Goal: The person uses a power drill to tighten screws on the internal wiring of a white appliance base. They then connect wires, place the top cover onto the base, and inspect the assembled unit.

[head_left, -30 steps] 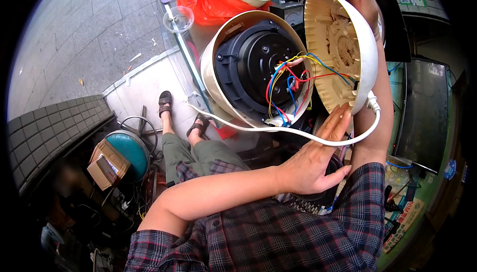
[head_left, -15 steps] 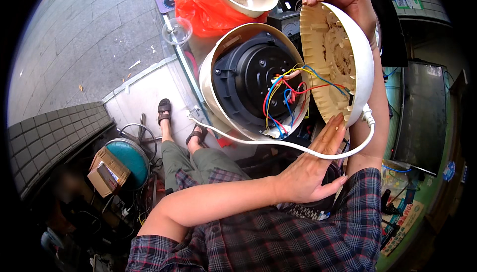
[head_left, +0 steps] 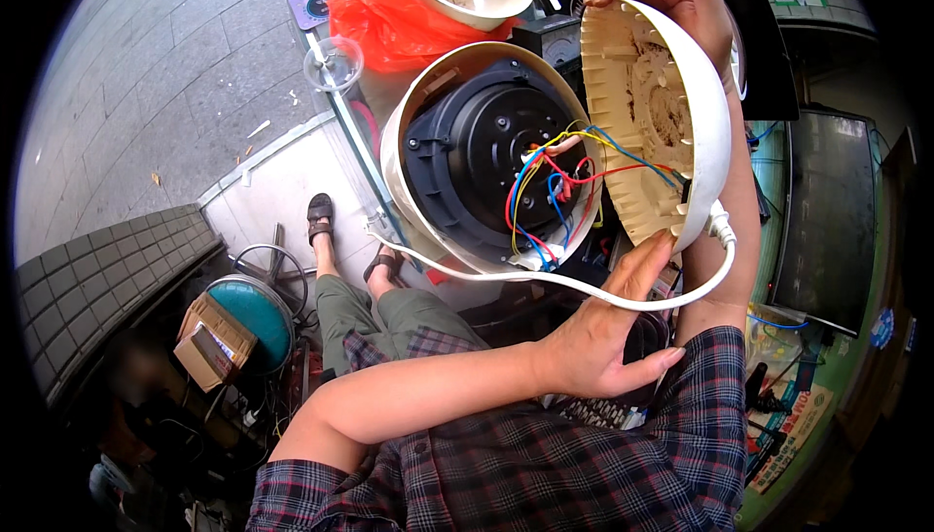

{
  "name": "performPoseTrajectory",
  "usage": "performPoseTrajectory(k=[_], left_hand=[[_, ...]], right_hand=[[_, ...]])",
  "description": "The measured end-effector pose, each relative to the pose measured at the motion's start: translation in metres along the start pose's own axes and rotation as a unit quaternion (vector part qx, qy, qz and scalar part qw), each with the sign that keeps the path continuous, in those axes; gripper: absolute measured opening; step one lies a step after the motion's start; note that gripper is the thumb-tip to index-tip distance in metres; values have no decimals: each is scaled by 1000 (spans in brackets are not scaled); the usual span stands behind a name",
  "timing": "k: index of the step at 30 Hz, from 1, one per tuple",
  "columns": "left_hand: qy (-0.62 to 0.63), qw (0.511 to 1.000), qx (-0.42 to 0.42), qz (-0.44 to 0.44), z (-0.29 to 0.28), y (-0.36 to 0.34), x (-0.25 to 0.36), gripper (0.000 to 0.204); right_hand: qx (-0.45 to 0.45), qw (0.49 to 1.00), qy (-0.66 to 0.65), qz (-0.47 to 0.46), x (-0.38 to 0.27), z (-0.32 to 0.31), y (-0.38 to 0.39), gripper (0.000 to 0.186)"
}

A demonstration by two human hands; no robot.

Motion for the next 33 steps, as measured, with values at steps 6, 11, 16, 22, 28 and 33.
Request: performPoseTrajectory(k=[6, 11, 16, 22, 28, 33], left_hand=[[-6, 1000, 6, 8, 2, -1, 2, 99], [-4, 1000, -4, -5, 4, -4, -1, 97], [-27, 1000, 9, 8, -5, -11, -4, 93], [-11, 1000, 7, 19, 3, -4, 3, 87], [53, 996, 67, -36, -22, -8, -5, 85], [178, 968, 145, -98, -78, -40, 20, 74]], right_hand=[[28, 999, -15, 7, -11, 3, 11, 60], [60, 998, -31, 16, -1, -6, 16, 60], [41, 998, -38, 23, 12, -9, 8, 62], [63, 997, -9, 38, -1, -10, 27, 66], [59, 997, -9, 53, 10, -9, 18, 70], [118, 979, 49, 159, 19, -14, 41, 74]])
Point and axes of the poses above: each hand's wrist, its own y-axis away from the middle knuckle, its own z-axis out of the palm, x = y × z, the point moved 9 cm from there along -y, towards the middle knuckle
